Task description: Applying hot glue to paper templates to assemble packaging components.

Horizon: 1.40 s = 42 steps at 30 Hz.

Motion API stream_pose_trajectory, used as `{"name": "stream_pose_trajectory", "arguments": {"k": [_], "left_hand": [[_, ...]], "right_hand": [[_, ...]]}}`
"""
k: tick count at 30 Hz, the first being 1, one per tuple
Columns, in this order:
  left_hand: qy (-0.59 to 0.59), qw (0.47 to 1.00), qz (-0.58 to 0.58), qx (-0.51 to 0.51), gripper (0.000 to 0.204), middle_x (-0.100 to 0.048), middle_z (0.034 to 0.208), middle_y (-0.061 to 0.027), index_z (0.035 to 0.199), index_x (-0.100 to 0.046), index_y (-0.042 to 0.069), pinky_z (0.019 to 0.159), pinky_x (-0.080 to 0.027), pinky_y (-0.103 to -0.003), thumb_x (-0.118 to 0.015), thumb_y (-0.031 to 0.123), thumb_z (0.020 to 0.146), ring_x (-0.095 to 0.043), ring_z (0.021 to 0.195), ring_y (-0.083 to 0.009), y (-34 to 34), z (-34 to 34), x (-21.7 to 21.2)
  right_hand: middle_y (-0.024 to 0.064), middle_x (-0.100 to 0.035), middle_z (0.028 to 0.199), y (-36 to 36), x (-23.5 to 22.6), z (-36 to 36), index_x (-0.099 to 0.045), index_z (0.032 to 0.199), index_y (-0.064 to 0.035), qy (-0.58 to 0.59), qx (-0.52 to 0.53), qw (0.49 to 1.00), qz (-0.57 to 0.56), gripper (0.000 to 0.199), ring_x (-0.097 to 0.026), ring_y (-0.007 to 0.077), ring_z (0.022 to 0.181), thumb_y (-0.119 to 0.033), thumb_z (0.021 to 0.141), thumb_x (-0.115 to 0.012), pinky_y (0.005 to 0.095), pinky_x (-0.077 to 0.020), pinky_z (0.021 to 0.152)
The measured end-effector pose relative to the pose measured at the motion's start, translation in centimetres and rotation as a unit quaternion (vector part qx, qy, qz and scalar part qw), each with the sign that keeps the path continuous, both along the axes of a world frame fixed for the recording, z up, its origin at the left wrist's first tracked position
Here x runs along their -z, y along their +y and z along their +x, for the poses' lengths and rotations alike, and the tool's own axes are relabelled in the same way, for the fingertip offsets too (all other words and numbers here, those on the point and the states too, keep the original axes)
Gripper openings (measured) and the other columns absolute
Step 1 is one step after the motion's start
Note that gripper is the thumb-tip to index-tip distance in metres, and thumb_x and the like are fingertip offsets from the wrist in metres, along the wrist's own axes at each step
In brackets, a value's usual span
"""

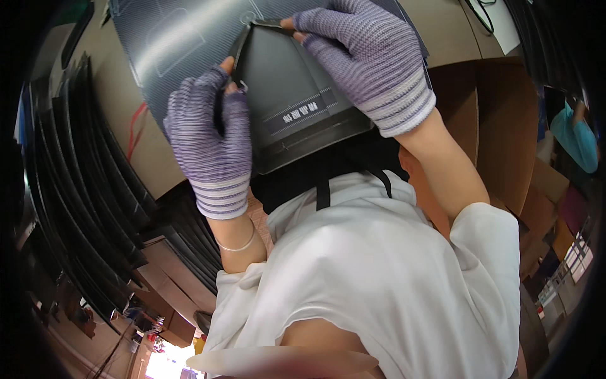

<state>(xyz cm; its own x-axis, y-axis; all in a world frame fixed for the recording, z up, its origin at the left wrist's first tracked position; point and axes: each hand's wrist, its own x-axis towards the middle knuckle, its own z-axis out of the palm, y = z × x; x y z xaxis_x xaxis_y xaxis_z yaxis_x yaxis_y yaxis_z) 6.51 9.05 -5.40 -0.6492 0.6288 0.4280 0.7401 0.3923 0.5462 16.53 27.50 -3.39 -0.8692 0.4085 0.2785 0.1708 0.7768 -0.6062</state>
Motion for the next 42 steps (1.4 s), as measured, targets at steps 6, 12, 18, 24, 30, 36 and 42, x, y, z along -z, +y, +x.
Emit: {"name": "stream_pose_trajectory", "arguments": {"k": [6, 12, 18, 24, 30, 36, 42], "left_hand": [[-0.013, 0.996, -0.077, -0.044, 0.045, -0.057, 0.093, -0.0107, 0.12, -0.067, 0.01, 0.08, -0.041, -0.043, -0.066, 0.014, 0.075, -0.053, 0.089, -0.0288, 1.2, 1.0, -1.1], [-0.044, 0.993, -0.107, -0.037, 0.045, -0.051, 0.082, -0.0121, 0.121, -0.069, 0.005, 0.078, -0.045, -0.04, -0.062, 0.003, 0.076, -0.052, 0.081, -0.0289, 1.5, 1.0, -1.8], [-0.035, 0.996, -0.07, -0.032, 0.063, -0.05, 0.083, -0.0062, 0.131, -0.065, 0.011, 0.072, -0.035, -0.041, -0.067, 0.014, 0.068, -0.048, 0.08, -0.0247, 1.1, 0.8, -0.5], [-0.048, 0.996, -0.069, -0.026, 0.065, -0.05, 0.083, -0.0065, 0.131, -0.065, 0.01, 0.071, -0.034, -0.042, -0.069, 0.014, 0.066, -0.048, 0.079, -0.0246, 1.1, 0.7, -0.5], [-0.062, 0.995, -0.076, -0.014, 0.064, -0.051, 0.083, -0.0075, 0.129, -0.065, 0.008, 0.071, -0.034, -0.042, -0.069, 0.013, 0.065, -0.049, 0.079, -0.025, 0.7, 0.7, -0.8], [-0.048, 0.997, -0.063, -0.025, 0.054, -0.052, 0.086, -0.0096, 0.122, -0.067, 0.006, 0.073, -0.035, -0.041, -0.065, 0.009, 0.068, -0.05, 0.081, -0.0272, 1.3, 0.6, -0.9], [-0.134, 0.989, 0.05, 0.029, 0.03, -0.065, 0.101, -0.0137, 0.12, -0.068, -0.001, 0.096, -0.047, -0.036, -0.061, 0.005, 0.091, -0.061, 0.095, -0.0284, -0.9, -0.6, -2.5]], "right_hand": [[0.0094, -0.063, 0.087, 0.8, -0.4, -2.1, -0.076, 0.108, -0.0088, 0.015, -0.059, 0.991, 0.115, 0.025, -0.066, 0.023, 0.074, -0.009, 0.083, -0.073, 0.0305, -0.0538, 0.067], [0.0109, -0.064, 0.088, 0.3, -0.8, -2.5, -0.076, 0.107, -0.006, -0.028, -0.056, 0.994, 0.085, 0.029, -0.066, 0.0244, 0.074, -0.004, 0.078, -0.073, 0.0311, -0.0546, 0.066], [0.0106, -0.064, 0.085, 0.2, -0.5, -2.8, -0.076, 0.105, -0.0051, -0.035, -0.058, 0.993, 0.093, 0.031, -0.066, 0.0232, 0.073, -0.002, 0.075, -0.073, 0.0318, -0.0553, 0.065], [0.0087, -0.062, 0.081, 0.4, -0.3, -2.8, -0.076, 0.108, -0.0069, -0.05, -0.07, 0.993, 0.085, 0.037, -0.066, 0.0194, 0.07, -0.001, 0.072, -0.072, 0.0299, -0.0556, 0.062], [0.0087, -0.061, 0.081, -0.2, -0.8, -3.0, -0.076, 0.108, -0.0067, -0.063, -0.06, 0.992, 0.088, 0.037, -0.064, 0.0195, 0.069, 0.0, 0.072, -0.072, 0.0304, -0.0536, 0.061], [0.0105, -0.063, 0.085, 0.2, -0.1, -3.2, -0.075, 0.107, -0.0087, -0.014, -0.05, 0.996, 0.079, 0.029, -0.065, 0.0231, 0.074, -0.007, 0.078, -0.072, 0.0327, -0.0534, 0.066], [0.0033, -0.07, 0.09, 4.2, -2.5, 0.3, -0.073, 0.116, -0.0077, 0.108, 0.042, 0.991, -0.065, 0.023, -0.058, 0.0076, 0.074, -0.016, 0.095, -0.068, 0.0227, -0.0492, 0.069]]}}
